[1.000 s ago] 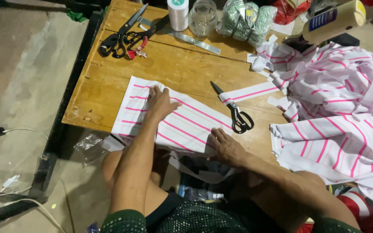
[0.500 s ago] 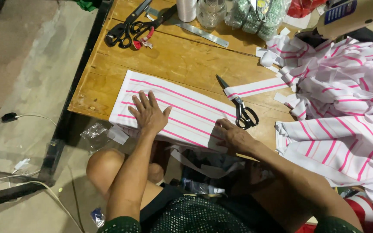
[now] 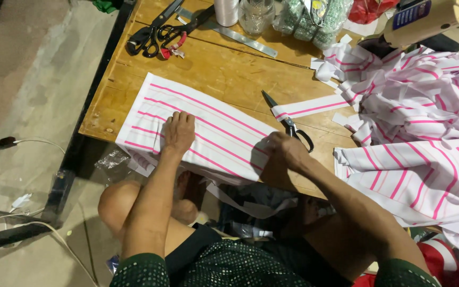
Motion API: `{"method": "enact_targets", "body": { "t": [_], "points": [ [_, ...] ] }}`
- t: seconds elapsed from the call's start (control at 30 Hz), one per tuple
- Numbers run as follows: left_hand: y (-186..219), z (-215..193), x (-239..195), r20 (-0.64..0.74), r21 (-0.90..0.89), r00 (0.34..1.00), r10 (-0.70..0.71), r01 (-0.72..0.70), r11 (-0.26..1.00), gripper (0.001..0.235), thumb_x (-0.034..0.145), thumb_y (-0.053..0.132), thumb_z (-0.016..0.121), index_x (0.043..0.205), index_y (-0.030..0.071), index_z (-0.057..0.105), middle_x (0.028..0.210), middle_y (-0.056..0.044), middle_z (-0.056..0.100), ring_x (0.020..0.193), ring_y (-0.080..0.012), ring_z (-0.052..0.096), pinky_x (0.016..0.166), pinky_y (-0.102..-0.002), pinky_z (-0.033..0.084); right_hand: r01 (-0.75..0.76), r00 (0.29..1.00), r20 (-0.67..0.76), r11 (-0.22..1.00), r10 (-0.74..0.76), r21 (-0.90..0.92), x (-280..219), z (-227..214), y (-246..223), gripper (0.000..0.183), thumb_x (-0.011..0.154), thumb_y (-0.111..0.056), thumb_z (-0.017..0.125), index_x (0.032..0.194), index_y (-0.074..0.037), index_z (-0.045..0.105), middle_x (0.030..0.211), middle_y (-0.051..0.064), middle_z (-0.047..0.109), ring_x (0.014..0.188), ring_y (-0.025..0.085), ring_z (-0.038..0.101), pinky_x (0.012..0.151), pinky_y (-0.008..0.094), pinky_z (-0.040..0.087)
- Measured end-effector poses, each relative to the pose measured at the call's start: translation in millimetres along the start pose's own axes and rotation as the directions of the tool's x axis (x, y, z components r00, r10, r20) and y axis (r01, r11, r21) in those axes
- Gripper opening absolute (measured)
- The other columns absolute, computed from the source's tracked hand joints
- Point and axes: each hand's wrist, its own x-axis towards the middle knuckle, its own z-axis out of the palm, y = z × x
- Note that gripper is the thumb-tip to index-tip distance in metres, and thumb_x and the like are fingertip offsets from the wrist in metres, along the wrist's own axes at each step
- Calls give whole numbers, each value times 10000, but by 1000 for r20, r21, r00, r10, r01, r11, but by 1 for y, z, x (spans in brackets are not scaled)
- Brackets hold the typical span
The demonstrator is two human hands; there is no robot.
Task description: Cutting a piece of striped fabric with scissors on a wooden workbench
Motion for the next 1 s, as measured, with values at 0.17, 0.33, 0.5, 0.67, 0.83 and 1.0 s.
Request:
{"method": "enact_targets", "body": {
  "t": [0.17, 0.33, 0.5, 0.67, 0.83, 1.0],
  "points": [
    [62, -109, 45, 381, -19, 881, -280, 310, 950, 573, 862, 495, 651, 1094, -28, 627, 1048, -257, 573, 1038, -423, 550, 844, -478, 460, -450, 890, -162, 879, 427, -156, 14, -77, 31, 450, 1012, -289, 545, 1459, -245, 520, 1359, 148, 457, 1070, 443, 662, 826, 562, 600],
    [95, -189, 70, 766, -74, 553, -328, 583, 809, 1187, 803, 686, 715, 1548, -105, 238, 1596, -435, 149, 1525, -557, 66, 1215, -662, 32, -417, 905, -162, 895, 394, -157, 27, -33, 127, 361, 969, -239, 589, 1328, -218, 615, 1181, 144, 509, 994, 457, 686, 772, 554, 610],
    [98, -170, 59, 687, -72, 640, -345, 533, 843, 1160, 852, 755, 576, 1597, -53, 208, 1625, -405, 123, 1537, -541, 32, 1203, -677, -25, -446, 817, -386, 894, 429, 51, 23, -54, 164, 122, 863, -200, 683, 943, -170, 770, 850, 133, 742, 851, 397, 726, 755, 515, 571],
    [98, -140, 45, 671, -34, 641, -374, 530, 847, 1228, 828, 837, 532, 1606, -24, 129, 1637, -375, 52, 1533, -522, -20, 1174, -707, 1, -307, 445, -886, 952, 130, -15, -5, -145, 130, 290, 851, 45, 659, 1124, -32, 593, 1113, 218, 522, 1031, 409, 569, 863, 482, 540],
    [102, -157, 51, 657, -51, 652, -378, 538, 841, 1180, 838, 793, 538, 1608, -32, 190, 1632, -389, 125, 1542, -531, 37, 1173, -709, -9, -280, 754, -567, 944, 330, 177, -19, -64, 116, 121, 860, -145, 769, 940, -237, 767, 846, 72, 675, 865, 318, 693, 790, 397, 543],
    [103, -159, 51, 678, -22, 620, -395, 554, 832, 1185, 837, 797, 528, 1622, -10, 160, 1651, -366, 95, 1553, -506, 19, 1165, -723, -9, -396, 918, -21, 907, 397, -144, -38, -35, 44, 426, 810, -356, 780, 1154, -114, 720, 1002, 149, 707, 978, 369, 714, 834, 504, 615]
  ]
}}
